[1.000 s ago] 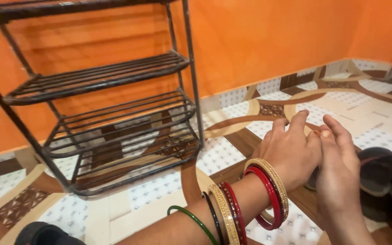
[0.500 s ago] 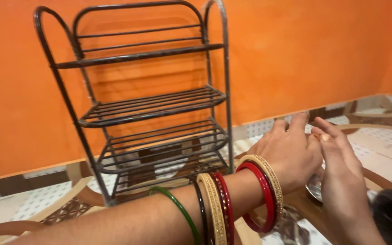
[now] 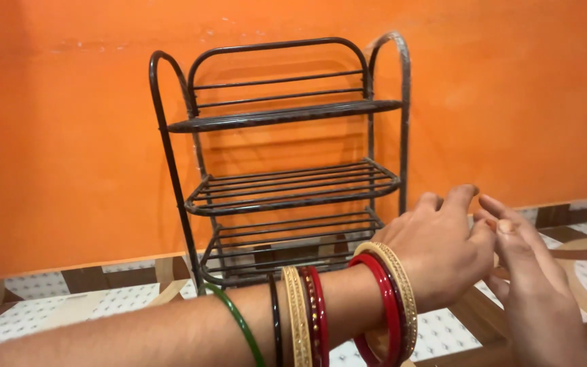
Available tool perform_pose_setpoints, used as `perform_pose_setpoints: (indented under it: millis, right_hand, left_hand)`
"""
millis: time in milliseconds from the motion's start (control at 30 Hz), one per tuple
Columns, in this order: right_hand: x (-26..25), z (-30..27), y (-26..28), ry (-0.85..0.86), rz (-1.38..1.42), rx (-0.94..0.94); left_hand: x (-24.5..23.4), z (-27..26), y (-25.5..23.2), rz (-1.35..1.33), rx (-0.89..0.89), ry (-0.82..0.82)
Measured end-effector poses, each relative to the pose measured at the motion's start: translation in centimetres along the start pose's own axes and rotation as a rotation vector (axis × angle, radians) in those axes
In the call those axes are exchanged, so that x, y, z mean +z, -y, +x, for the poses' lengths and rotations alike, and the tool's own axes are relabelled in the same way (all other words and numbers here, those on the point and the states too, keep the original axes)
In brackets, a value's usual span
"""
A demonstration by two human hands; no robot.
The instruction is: The person sits on the floor and wipes several pairs of shoes with a cloth, then places them on a metal shoe rack. The shoes include black clogs, black sneakers, and sandals.
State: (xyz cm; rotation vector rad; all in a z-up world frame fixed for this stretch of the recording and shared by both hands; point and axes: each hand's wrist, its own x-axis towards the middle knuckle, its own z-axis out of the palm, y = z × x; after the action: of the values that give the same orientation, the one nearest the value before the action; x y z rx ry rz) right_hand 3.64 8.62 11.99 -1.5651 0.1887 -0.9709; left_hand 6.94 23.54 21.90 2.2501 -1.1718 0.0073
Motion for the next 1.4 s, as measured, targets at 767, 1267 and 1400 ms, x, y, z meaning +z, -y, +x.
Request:
perform_pose_setpoints:
  millis: [767, 1267, 1400]
  right_hand:
    - [16.0, 8.9, -7.0, 0.213, -0.118, -0.213]
    - [21.6, 11.8, -12.2, 0.182, -0.717, -0.515]
    - [24.1, 13.9, -13.1, 0.201, -0.843, -0.525]
  left_hand:
    - [-4.6, 4.1, 15.6, -0.257, -0.277, -0.227]
    - [-1.9, 7.8, 28.4, 0.413, -0.016, -0.494]
    - [-1.8, 8.9, 31.4, 0.507, -0.035, -0.447]
